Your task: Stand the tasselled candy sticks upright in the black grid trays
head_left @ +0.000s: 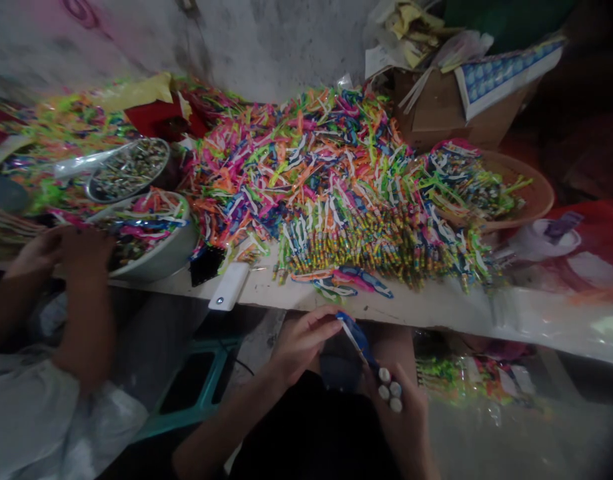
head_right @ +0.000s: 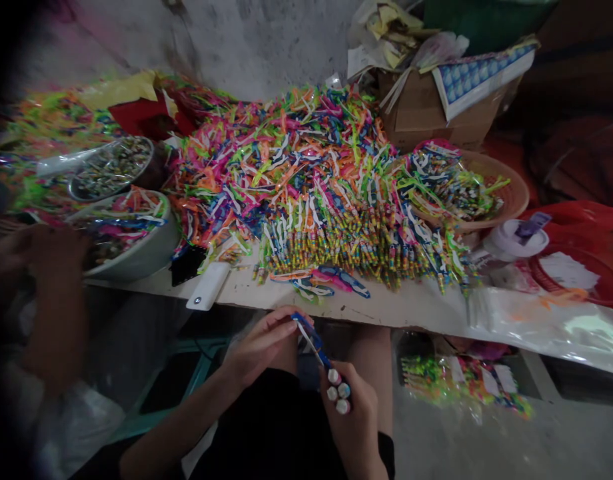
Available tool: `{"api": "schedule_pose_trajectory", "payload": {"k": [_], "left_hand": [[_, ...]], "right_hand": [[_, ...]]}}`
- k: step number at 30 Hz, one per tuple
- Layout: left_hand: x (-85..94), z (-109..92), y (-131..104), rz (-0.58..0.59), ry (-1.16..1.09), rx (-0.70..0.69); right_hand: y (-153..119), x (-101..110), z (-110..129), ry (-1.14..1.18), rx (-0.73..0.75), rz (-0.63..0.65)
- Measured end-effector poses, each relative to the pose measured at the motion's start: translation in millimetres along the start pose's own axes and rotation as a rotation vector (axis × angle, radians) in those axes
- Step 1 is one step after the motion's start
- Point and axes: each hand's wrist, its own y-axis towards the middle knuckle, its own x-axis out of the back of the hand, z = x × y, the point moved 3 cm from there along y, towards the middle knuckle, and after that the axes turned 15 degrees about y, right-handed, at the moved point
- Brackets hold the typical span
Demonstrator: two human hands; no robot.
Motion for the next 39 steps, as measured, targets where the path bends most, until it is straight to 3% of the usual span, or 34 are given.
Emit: {"api": "schedule_pose_trajectory", "payload": {"k": [16,39], "left_hand": [[-11.4,4.8,-9.1,0.069,-0.279,0.024],[-19.2,6.9,-5.4,-0.1,-0.153,-0.035]], "right_hand": [[0.6,-5.4,5.4,0.003,-0.058,-0.05],[2.1,-3.6,7.6,-0.021,-0.022,-0.042]]}}
